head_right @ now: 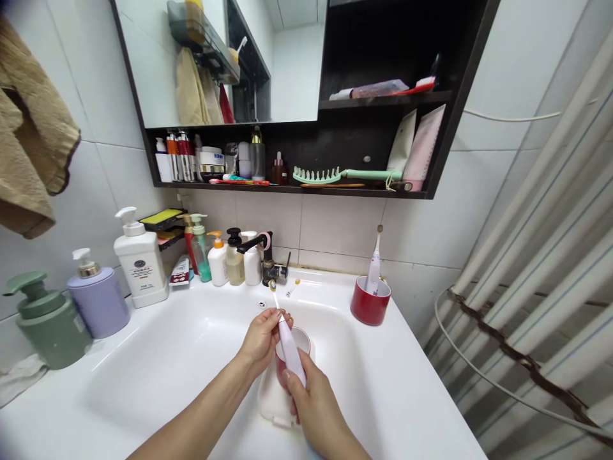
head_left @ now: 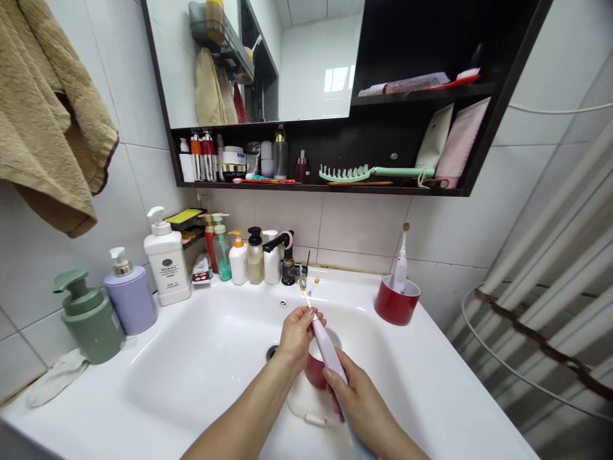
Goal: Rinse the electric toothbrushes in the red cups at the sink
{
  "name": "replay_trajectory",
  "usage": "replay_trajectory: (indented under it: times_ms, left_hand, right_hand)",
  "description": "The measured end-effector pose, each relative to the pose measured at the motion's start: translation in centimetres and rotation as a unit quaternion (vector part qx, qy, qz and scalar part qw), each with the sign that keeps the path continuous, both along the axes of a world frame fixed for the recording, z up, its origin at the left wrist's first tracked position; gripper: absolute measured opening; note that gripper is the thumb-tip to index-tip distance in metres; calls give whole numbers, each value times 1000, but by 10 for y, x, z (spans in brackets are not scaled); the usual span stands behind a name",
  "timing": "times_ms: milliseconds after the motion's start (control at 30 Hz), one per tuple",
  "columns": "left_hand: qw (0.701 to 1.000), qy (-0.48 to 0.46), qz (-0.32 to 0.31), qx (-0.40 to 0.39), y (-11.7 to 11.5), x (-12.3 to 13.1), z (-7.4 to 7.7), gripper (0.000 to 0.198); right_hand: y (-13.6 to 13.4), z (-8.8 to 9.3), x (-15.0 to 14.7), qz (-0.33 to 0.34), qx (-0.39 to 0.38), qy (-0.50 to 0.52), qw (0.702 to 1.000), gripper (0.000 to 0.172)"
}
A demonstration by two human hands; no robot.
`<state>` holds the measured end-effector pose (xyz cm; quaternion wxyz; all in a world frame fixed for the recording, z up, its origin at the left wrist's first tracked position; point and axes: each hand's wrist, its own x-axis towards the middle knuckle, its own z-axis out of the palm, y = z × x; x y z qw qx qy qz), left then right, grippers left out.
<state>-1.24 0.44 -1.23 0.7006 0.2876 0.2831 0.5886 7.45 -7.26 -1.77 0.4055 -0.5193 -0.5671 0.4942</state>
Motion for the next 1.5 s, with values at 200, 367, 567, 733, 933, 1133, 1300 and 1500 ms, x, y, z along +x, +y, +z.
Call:
replay_trajectory:
  times_ms: [200, 367, 567, 733, 933, 1133, 1300, 1500]
  left_hand:
    - [1000, -19, -3, -6, 0, 0, 1, 8]
    - [1000, -16, 14, -4, 0, 0, 1, 8]
    - [999, -29, 24, 3, 0, 1, 1, 9]
    - [999, -29, 38, -6, 1, 1, -2, 8]
    - [999, -38, 32, -15, 2, 1, -3, 7]
    - [998, -30, 40, -25, 3, 2, -2, 6]
    - [998, -34, 43, -21, 6, 2, -6, 7]
    - [998, -28, 51, -38, 5, 3, -5, 3]
  right_hand:
    - [0, 1, -2, 14, -12, 20, 1000, 24]
    - [1, -4, -3, -25, 26, -30, 999, 31]
    - [1, -1, -4, -24, 32, -26, 999, 33]
    - [3, -2, -5, 7, -9, 8, 1000, 33]
    - [3, -7, -3, -12, 21, -35, 999, 33]
    - [2, -3, -4, -4, -15, -20, 1000, 33]
    - [1, 0, -4, -7, -2, -21, 1000, 31]
    - [1, -1, -1, 7, -15, -13, 1000, 30]
